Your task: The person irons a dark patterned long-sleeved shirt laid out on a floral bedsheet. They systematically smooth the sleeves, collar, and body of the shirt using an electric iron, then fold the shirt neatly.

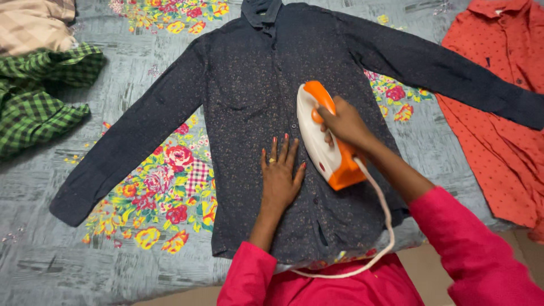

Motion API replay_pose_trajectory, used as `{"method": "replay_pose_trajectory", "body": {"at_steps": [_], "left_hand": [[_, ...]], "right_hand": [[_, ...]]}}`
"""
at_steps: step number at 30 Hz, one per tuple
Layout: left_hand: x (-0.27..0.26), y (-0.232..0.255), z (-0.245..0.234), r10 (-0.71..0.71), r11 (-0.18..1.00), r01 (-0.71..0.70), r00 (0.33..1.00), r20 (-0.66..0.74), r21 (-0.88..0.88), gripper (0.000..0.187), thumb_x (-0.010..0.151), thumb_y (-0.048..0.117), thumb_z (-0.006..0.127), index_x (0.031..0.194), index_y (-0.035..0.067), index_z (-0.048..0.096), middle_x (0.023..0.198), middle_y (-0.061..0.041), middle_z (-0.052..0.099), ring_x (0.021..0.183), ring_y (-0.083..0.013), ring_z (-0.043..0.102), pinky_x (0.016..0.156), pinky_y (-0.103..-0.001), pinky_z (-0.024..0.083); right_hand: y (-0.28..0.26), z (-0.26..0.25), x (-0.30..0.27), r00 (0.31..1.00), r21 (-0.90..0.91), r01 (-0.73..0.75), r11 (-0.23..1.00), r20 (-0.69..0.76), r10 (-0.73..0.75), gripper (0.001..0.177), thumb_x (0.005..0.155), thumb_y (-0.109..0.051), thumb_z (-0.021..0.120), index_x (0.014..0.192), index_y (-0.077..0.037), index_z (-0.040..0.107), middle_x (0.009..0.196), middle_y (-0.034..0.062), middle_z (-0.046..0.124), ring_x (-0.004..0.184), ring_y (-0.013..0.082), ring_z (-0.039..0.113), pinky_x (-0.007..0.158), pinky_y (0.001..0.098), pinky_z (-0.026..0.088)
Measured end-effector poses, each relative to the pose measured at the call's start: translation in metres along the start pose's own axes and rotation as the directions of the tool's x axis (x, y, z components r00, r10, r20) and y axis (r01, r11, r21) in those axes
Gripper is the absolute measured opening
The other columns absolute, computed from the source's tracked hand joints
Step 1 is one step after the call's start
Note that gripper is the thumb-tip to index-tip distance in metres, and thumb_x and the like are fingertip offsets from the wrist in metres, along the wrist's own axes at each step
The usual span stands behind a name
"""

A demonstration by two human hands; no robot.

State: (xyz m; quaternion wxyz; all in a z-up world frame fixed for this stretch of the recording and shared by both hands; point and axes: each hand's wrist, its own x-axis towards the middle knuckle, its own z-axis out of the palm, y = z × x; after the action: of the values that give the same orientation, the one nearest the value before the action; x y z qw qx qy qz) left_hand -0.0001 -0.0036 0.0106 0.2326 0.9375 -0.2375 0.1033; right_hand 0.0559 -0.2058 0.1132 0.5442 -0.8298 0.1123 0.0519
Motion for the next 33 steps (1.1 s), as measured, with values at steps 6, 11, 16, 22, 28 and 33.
{"method": "replay_pose_trajectory", "body": {"at_steps": [6,11,16,22,28,33], "left_hand": [[-0.002,-0.003,0.002,-0.008,1.000,0.007,1.000,-0.030,-0.017,0.068,0.098,0.039,0.057,0.156,0.008,0.040,0.166,-0.015,0.032,0.154,-0.0351,0.027,0.122,-0.061,0.017],[-0.003,-0.007,0.008,-0.009,1.000,0.009,1.000,-0.022,0.013,0.065,0.098,0.035,0.056,0.157,0.011,0.042,0.166,-0.014,0.033,0.154,-0.0341,0.028,0.123,-0.060,0.018],[-0.005,-0.009,0.010,0.000,1.000,0.000,1.000,-0.025,0.020,0.062,0.101,0.035,0.055,0.157,0.011,0.042,0.167,-0.014,0.032,0.155,-0.0345,0.028,0.123,-0.060,0.018],[-0.004,-0.001,-0.005,-0.004,0.999,0.005,1.000,0.016,-0.035,0.073,0.094,0.037,0.060,0.157,0.007,0.037,0.167,-0.016,0.027,0.155,-0.0358,0.024,0.123,-0.061,0.015],[-0.002,-0.001,-0.009,-0.005,1.000,0.006,0.999,0.042,-0.024,0.082,0.087,0.032,0.064,0.159,0.007,0.033,0.169,-0.016,0.024,0.156,-0.0358,0.021,0.124,-0.061,0.015],[-0.004,-0.004,-0.001,-0.013,1.000,0.013,0.999,0.051,-0.001,0.076,0.089,0.028,0.061,0.158,0.009,0.035,0.168,-0.014,0.025,0.155,-0.0345,0.022,0.123,-0.061,0.015]], "right_hand": [[-0.002,0.005,-0.003,0.994,-0.144,-0.043,0.989,-0.103,0.028,0.041,0.100,-0.038,0.058,0.108,0.002,0.052,0.072,0.0140,0.066,0.051,0.0220,0.069,0.045,0.0384,0.056],[0.010,0.001,-0.057,0.999,-0.184,-0.046,0.982,-0.037,0.040,0.043,0.102,-0.039,0.056,0.103,0.004,0.052,0.066,0.0153,0.067,0.051,0.0236,0.070,0.045,0.0391,0.056],[0.011,0.000,-0.124,0.992,-0.230,-0.122,0.966,0.000,0.125,0.043,0.100,-0.041,0.056,0.103,0.002,0.052,0.062,0.0152,0.066,0.048,0.0239,0.069,0.044,0.0397,0.056],[0.007,0.001,-0.174,0.971,-0.200,-0.238,0.951,-0.011,0.240,0.039,0.097,-0.039,0.056,0.105,-0.001,0.051,0.062,0.0170,0.066,0.045,0.0251,0.070,0.042,0.0406,0.056],[0.008,0.003,-0.140,0.987,-0.256,-0.158,0.954,-0.034,0.154,0.042,0.099,-0.040,0.056,0.102,0.001,0.052,0.064,0.0162,0.068,0.046,0.0249,0.070,0.044,0.0398,0.056],[0.003,0.005,-0.081,0.996,-0.262,-0.063,0.963,-0.071,0.045,0.044,0.101,-0.040,0.058,0.101,0.003,0.053,0.068,0.0164,0.067,0.049,0.0254,0.071,0.046,0.0396,0.056]]}}
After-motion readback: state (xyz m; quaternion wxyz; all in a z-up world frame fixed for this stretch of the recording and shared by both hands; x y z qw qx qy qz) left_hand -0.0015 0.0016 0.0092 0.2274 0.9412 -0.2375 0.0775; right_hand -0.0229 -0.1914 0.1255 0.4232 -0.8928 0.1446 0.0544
